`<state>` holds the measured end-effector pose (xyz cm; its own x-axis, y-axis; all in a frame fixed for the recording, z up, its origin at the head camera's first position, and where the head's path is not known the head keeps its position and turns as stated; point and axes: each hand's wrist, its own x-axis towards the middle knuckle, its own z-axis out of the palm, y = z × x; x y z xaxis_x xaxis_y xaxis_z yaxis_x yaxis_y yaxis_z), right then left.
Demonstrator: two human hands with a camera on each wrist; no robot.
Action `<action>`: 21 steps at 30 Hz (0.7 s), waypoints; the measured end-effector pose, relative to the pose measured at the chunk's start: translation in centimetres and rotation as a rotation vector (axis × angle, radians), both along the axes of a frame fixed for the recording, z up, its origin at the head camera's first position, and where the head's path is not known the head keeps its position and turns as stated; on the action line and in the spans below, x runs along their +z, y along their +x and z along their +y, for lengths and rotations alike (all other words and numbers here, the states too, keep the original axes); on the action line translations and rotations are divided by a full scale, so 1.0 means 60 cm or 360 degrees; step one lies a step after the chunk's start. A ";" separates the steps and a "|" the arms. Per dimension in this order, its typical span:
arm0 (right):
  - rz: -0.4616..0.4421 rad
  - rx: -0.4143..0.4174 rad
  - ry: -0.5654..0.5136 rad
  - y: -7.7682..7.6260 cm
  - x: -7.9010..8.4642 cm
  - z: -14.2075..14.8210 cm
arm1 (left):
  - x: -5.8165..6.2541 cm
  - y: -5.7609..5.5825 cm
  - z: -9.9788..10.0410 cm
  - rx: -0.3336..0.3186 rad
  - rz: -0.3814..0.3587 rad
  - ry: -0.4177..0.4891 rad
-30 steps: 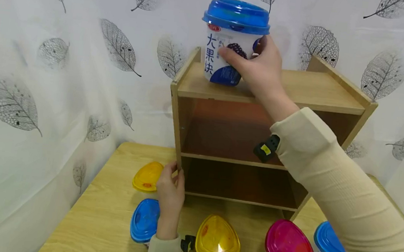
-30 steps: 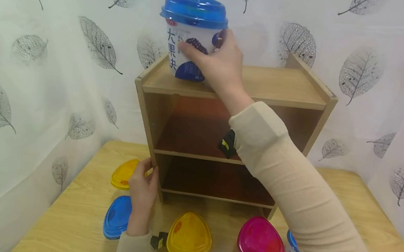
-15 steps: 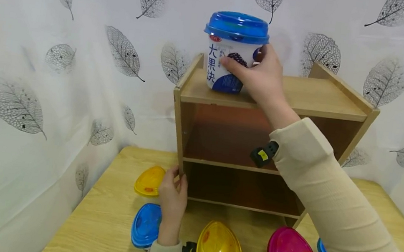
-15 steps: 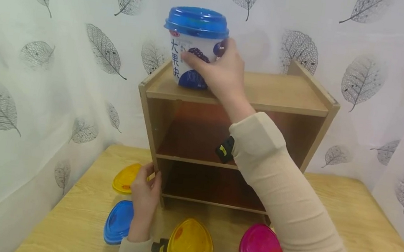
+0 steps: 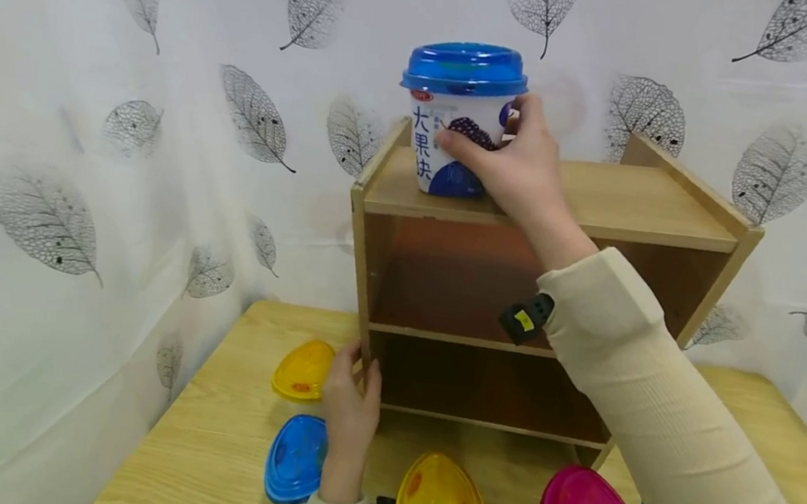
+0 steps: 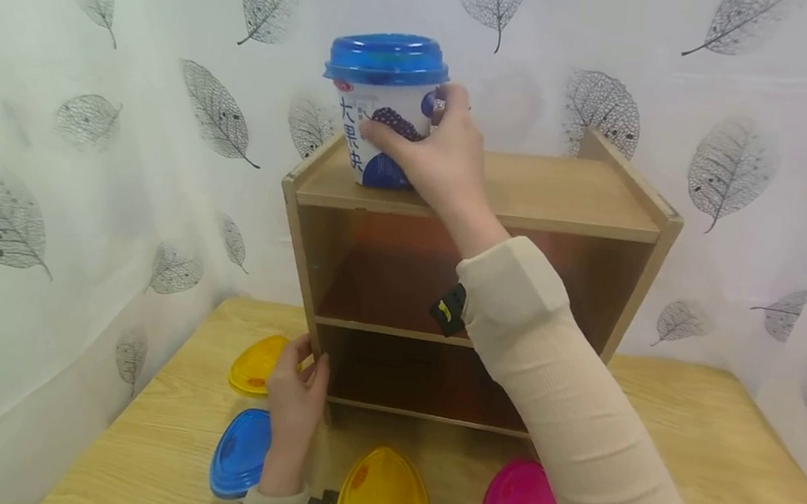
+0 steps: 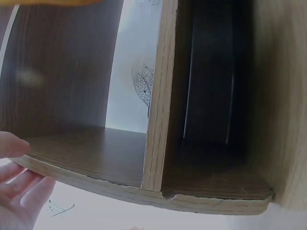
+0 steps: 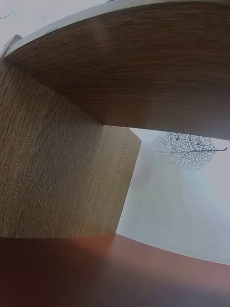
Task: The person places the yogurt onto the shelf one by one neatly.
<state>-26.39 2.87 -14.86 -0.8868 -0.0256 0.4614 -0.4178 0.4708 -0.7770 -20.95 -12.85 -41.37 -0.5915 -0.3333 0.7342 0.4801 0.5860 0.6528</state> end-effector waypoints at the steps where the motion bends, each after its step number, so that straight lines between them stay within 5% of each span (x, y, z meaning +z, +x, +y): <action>1: 0.0005 -0.0002 0.0000 0.000 -0.001 0.001 | 0.000 0.000 0.001 -0.0005 0.0004 -0.0004; 21: -0.0136 0.0227 -0.0051 0.000 0.004 0.003 | -0.003 0.005 0.001 -0.0026 -0.0017 0.0017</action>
<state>-26.36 3.03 -14.61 -0.9113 -0.1406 0.3869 -0.4103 0.3858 -0.8263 -20.64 -12.80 -41.56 -0.6051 -0.3310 0.7241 0.4825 0.5710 0.6642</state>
